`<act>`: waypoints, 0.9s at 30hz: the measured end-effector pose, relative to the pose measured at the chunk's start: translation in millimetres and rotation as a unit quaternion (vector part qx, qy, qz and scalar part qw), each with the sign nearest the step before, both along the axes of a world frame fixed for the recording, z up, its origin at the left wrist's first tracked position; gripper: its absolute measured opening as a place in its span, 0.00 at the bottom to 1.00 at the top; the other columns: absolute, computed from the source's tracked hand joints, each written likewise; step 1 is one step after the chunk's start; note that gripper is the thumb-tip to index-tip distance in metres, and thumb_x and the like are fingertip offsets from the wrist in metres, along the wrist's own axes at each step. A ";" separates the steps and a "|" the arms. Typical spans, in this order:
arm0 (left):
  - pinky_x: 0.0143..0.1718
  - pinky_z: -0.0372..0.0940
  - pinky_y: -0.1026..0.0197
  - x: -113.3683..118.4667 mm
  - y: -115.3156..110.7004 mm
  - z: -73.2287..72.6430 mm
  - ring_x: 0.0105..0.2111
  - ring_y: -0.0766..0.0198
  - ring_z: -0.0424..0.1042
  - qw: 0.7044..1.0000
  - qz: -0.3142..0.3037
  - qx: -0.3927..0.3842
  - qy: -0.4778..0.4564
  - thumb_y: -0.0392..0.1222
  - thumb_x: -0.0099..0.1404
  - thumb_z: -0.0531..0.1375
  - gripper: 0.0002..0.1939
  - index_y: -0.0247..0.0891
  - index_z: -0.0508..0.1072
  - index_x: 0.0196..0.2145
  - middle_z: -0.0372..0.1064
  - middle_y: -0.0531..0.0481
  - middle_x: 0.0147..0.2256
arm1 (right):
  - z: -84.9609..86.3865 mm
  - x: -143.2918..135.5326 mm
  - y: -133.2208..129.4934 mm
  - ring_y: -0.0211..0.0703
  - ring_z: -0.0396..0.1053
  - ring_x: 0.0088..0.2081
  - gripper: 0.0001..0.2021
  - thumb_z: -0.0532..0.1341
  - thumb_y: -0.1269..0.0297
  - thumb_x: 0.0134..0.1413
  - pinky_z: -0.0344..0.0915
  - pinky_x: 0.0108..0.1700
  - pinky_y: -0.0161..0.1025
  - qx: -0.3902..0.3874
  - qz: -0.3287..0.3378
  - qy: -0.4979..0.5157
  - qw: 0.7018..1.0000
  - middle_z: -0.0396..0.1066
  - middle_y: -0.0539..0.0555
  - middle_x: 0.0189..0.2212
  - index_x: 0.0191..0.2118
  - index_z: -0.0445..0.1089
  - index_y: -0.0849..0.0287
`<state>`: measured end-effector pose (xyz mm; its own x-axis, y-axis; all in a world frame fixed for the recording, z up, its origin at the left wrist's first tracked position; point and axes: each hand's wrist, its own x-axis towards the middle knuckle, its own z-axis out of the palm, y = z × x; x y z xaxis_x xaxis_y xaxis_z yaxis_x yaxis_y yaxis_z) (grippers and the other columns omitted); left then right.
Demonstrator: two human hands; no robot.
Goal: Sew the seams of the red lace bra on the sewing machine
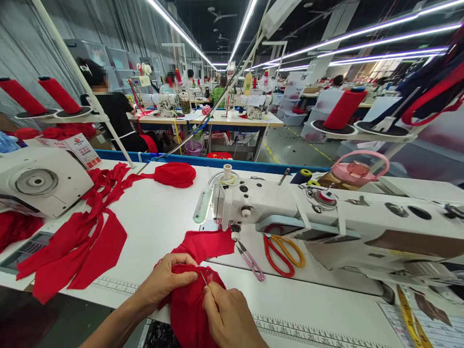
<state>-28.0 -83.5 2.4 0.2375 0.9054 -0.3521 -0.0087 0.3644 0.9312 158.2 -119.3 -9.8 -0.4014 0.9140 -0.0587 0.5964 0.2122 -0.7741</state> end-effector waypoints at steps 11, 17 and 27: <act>0.27 0.57 0.66 -0.2 1.0 -0.6 0.26 0.68 0.64 1.000 -0.006 -0.005 -0.006 0.44 0.52 0.68 0.11 0.33 0.73 0.28 0.69 0.52 0.26 | -3.4 0.5 -0.1 0.39 0.58 0.18 0.19 0.41 0.58 0.70 0.48 0.25 0.37 0.030 0.004 -0.011 0.999 0.61 0.45 0.16 0.26 0.52 0.52; 0.28 0.57 0.66 -0.4 0.1 0.0 0.27 0.68 0.64 1.000 -0.007 0.001 -0.010 0.43 0.52 0.68 0.11 0.33 0.74 0.28 0.70 0.51 0.27 | -4.4 0.1 -0.3 0.39 0.59 0.19 0.18 0.41 0.58 0.70 0.47 0.26 0.38 0.029 -0.003 -0.030 0.999 0.62 0.46 0.18 0.26 0.52 0.52; 0.28 0.57 0.66 -1.5 1.0 0.1 0.27 0.67 0.64 1.000 -0.012 -0.001 0.007 0.44 0.52 0.68 0.12 0.32 0.75 0.29 0.70 0.51 0.27 | -5.3 0.5 0.8 0.39 0.55 0.20 0.18 0.40 0.57 0.69 0.45 0.28 0.39 0.009 -0.010 -0.026 1.000 0.60 0.46 0.18 0.26 0.50 0.52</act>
<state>-29.5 -82.5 2.5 0.2536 0.8991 -0.3569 0.0124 0.3659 0.9306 158.7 -118.5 -15.1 -0.3796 0.9230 -0.0630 0.6395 0.2126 -0.7388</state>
